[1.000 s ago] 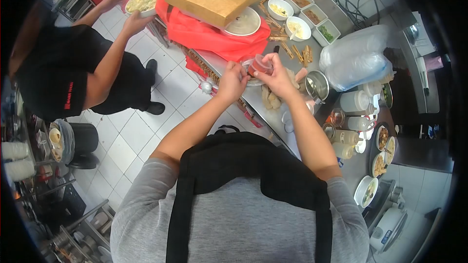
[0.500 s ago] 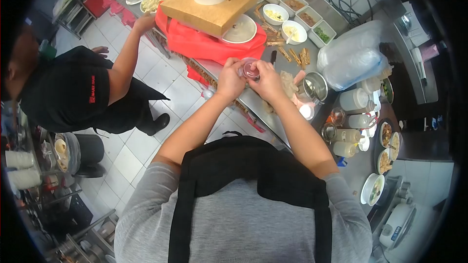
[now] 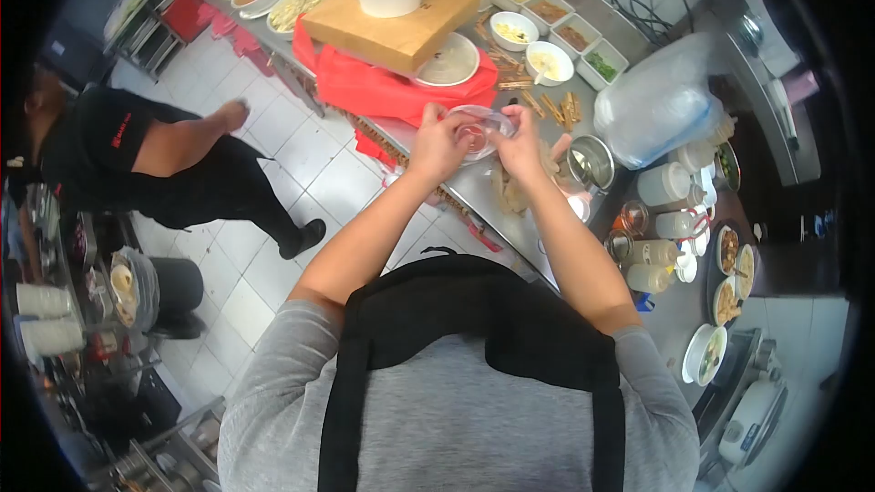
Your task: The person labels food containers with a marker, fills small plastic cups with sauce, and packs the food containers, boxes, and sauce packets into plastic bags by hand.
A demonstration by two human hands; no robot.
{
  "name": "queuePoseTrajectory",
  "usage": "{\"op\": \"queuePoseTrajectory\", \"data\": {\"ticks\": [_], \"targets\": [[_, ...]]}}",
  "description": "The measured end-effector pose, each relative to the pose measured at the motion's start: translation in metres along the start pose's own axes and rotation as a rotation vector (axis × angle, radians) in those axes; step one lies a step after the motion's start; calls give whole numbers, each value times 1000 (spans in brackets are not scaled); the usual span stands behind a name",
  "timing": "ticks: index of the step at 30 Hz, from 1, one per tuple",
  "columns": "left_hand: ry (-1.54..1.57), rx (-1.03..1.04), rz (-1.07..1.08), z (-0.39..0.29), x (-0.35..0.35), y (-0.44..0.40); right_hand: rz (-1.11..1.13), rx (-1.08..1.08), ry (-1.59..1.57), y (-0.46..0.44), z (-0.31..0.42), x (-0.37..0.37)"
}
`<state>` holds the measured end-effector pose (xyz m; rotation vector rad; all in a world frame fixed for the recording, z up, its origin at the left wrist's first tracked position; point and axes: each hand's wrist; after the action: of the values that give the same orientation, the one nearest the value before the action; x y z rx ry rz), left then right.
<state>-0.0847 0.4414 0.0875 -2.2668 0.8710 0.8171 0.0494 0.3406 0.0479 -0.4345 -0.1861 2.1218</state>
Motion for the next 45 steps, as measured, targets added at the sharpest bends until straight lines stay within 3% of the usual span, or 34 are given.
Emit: {"op": "queuePoseTrajectory", "data": {"ticks": [3, 5, 6, 7, 9, 11, 13, 15, 18, 21, 23, 25, 27, 29, 31, 35, 38, 43, 45], "targets": [[-136, 18, -32, 10, 12, -5, 73, -14, -296, -17, 44, -9], [-191, 144, -74, 11, 19, -10, 67, -351, -43, -20, 125, -37], [-184, 100, -13, -7, 10, -11, 81, -363, -111, -17, 162, -55], [-236, 106, -83, 15, 32, -17, 92, -380, -175, -9, 196, -80], [-166, 96, -66, 31, 51, -26, 51, -634, -36, 15, 254, -140], [-211, 81, -80, 31, 58, -33, -48, -847, 98, 39, 287, -211], [-246, 11, -40, 20, 55, -38, -291, -851, 33, 66, 300, -279], [-335, 5, -35, 11, 46, -36, -505, -951, 195, 78, 299, -353], [-498, 12, 29, -9, 25, -32, -582, -829, 280, 69, 272, -465], [-662, 64, -77, -62, 2, -15, -694, -638, 335, 30, 211, -555], [-661, 102, -167, -105, -8, 5, -732, -387, 407, 1, 147, -613], [-638, 88, -183, -135, -7, 25, -666, -171, 412, -15, 111, -620], [-609, 26, -159, -162, -5, 45, -544, -218, 632, -33, 59, -625], [-566, -85, -101, -183, -2, 61, -269, 102, 268, -51, 27, -625], [-563, -50, -120, -185, 2, 74, -163, 235, 242, -68, 13, -609], [-587, -49, -115, -199, 3, 91, -12, 157, 146, -101, -26, -583], [-586, -4, -123, -203, -2, 98, 140, 313, 207, -94, -15, -592], [-507, -92, -123, -204, -18, 116, 173, 584, 646, -34, -41, -656], [-495, -86, -122, -188, -20, 122, 33, 485, 398, -8, -77, -670]]}}
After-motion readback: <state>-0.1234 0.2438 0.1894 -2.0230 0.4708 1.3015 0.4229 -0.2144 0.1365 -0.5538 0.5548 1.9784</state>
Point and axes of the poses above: each hand's wrist, its own y-axis away from the middle knuckle, its own x-axis out of the palm, z = x × y, and after that the axes turned 14 degrees about -y, right-handed
